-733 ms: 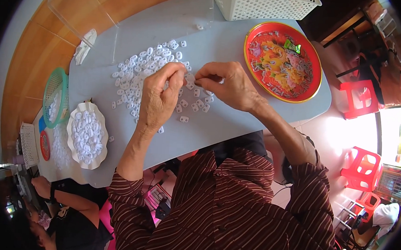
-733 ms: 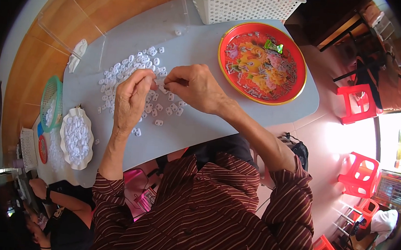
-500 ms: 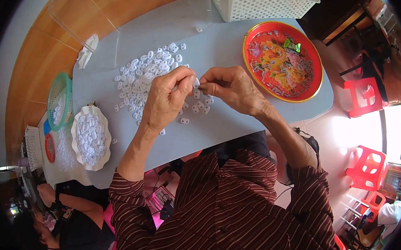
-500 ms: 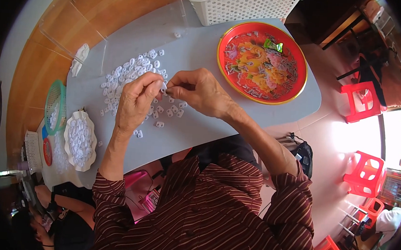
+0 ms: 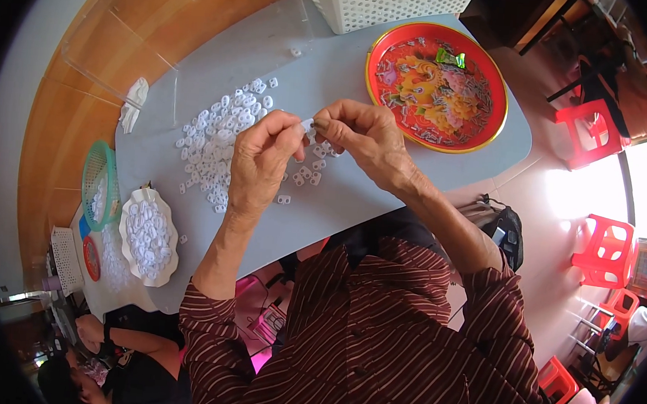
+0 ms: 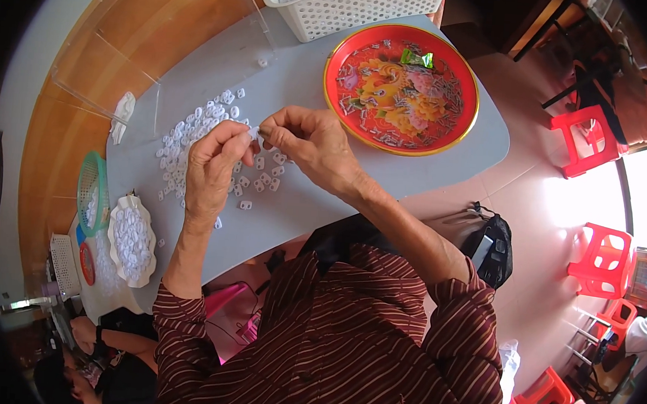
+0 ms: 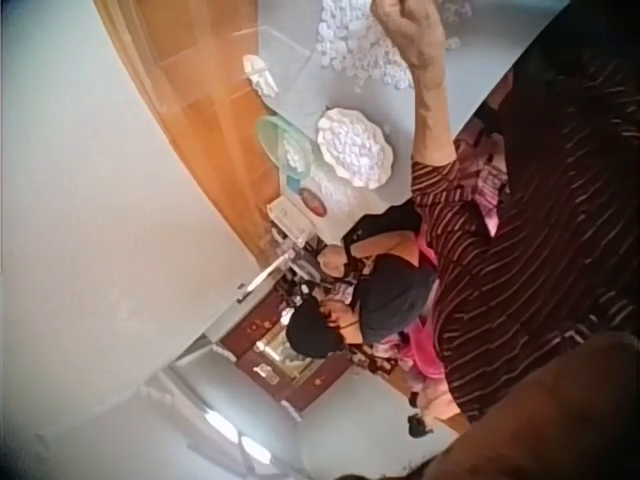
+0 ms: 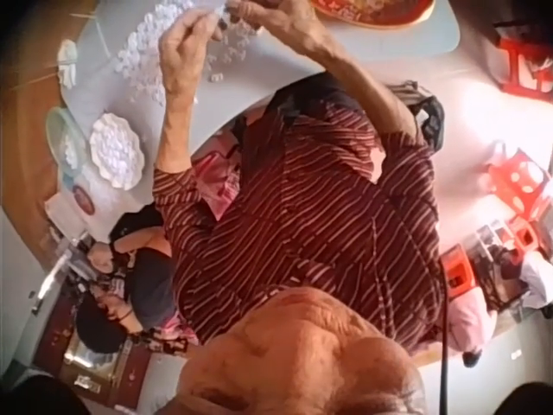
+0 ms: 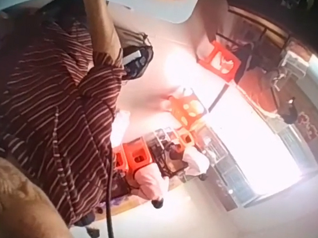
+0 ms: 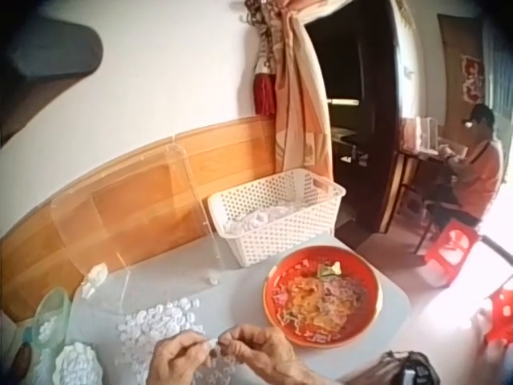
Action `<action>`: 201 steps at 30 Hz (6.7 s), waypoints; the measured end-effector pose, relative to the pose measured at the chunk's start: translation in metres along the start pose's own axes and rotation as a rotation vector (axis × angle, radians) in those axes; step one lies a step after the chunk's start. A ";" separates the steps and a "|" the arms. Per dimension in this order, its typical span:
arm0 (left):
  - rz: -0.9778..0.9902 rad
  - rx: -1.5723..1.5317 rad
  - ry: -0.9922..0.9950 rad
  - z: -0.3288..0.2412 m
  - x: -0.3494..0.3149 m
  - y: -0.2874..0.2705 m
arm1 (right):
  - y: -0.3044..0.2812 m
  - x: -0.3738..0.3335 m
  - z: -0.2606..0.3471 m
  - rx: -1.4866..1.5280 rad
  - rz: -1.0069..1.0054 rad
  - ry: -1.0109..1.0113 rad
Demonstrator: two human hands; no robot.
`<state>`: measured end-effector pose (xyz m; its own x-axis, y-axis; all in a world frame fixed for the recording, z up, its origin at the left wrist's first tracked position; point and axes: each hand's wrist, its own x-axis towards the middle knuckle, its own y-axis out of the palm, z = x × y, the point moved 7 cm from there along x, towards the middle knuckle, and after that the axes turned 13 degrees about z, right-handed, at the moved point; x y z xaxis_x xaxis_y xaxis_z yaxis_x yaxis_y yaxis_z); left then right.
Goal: The person is stringing small white plastic components onto a thin metal wire.
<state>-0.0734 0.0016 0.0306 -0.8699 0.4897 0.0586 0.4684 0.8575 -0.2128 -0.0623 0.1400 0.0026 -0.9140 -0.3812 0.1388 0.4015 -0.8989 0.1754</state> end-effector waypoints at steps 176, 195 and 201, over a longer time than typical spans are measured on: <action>0.189 -0.182 -0.005 0.033 -0.019 0.044 | -0.006 -0.041 -0.019 0.090 -0.096 0.015; 0.123 -0.063 0.005 0.028 -0.020 0.043 | -0.006 -0.046 -0.022 0.094 -0.195 -0.022; 0.085 0.107 0.058 0.019 -0.023 0.044 | -0.004 -0.050 -0.019 0.008 -0.215 -0.097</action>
<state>-0.0360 0.0253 0.0015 -0.8157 0.5711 0.0919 0.5184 0.7922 -0.3219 -0.0191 0.1583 -0.0234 -0.9688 -0.1584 0.1908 0.1992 -0.9553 0.2186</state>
